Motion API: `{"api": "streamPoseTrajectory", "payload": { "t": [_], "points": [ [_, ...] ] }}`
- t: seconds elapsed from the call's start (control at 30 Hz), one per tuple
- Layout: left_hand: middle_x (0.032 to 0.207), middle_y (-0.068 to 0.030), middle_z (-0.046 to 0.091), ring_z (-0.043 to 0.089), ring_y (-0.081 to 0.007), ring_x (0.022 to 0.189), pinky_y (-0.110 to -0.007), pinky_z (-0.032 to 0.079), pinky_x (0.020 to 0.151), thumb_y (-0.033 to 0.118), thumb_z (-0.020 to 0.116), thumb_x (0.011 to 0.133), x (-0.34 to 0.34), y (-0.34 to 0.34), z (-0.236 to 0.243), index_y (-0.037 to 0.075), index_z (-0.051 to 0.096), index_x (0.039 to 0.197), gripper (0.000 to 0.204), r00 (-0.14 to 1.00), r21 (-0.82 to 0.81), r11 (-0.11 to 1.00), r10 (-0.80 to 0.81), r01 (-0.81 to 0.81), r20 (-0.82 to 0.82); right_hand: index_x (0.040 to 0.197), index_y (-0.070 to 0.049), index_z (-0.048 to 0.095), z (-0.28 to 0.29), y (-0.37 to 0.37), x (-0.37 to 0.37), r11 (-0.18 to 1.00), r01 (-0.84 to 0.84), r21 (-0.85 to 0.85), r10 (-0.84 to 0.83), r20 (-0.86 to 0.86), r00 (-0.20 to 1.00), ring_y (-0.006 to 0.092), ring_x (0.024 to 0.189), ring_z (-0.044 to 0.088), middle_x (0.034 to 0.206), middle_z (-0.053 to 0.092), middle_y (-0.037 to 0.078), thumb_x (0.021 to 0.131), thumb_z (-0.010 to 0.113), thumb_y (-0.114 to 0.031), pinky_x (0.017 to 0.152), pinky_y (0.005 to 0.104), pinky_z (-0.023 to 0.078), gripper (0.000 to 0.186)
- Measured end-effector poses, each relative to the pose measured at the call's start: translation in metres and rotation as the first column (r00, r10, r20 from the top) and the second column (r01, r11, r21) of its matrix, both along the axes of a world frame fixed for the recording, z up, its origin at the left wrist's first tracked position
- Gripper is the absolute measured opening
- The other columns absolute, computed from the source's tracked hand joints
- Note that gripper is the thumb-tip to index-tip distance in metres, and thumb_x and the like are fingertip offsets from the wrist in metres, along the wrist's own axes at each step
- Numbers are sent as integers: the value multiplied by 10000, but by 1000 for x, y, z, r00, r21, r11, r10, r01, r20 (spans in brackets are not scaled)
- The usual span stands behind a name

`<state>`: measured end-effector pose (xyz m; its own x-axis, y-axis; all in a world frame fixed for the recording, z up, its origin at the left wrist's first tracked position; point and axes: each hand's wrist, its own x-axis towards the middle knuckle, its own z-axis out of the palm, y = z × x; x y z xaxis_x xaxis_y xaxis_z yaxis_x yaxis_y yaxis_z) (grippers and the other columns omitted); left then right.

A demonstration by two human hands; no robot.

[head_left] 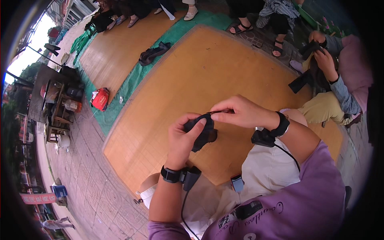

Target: The person is using small snips to trim excess material or threads from a black leather or thick fabric component.

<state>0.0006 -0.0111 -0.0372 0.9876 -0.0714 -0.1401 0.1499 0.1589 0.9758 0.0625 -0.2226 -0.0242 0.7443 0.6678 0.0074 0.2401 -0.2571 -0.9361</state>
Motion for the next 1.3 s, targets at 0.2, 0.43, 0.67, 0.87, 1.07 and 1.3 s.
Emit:
{"api": "streamPoseTrajectory", "payload": {
  "t": [0.2,0.43,0.67,0.87,1.07,1.3],
  "points": [
    [860,-12,689,630,-68,766,-213,494,701,52,676,902,0,2,0,3,675,973,86,1000,27,1000,-8,8,-7,957,15,700,9,1,0,998,-42,-52,43,24,999,105,597,498,678,627,79,937,616,-241,573,291,413,271],
    [858,-8,688,626,-61,761,-206,489,695,63,682,900,0,0,3,2,675,973,95,1000,31,999,-19,19,-15,911,1,705,11,0,1,996,-41,-76,42,7,999,116,584,496,650,610,80,928,608,-230,569,295,409,251],
    [860,-3,685,622,-58,762,-204,483,696,65,683,901,-1,0,2,4,675,971,94,1000,30,1000,-3,4,-8,905,-6,708,10,1,0,997,-25,-75,26,15,1000,128,575,496,646,604,98,928,607,-230,574,304,413,247],
    [880,-3,675,611,-64,786,-212,475,723,60,672,906,0,4,1,11,666,984,92,1000,23,1000,20,-20,16,970,-19,711,4,4,3,999,-23,-50,24,18,1000,101,576,441,627,535,55,945,613,-261,544,288,366,263],
    [864,2,657,592,-58,773,-205,468,710,66,661,919,8,-9,1,17,633,958,69,999,-34,999,21,-19,37,971,-49,724,4,-11,1,998,18,-59,-14,67,998,132,534,429,592,511,57,954,613,-278,522,299,348,255],
    [852,-12,565,529,-90,793,-232,436,786,6,625,893,-2,3,-12,22,587,910,45,986,77,987,130,-139,106,807,-29,704,-22,6,6,999,-51,13,48,156,987,285,587,593,639,626,149,869,623,-308,579,417,429,297]
  ]
}}
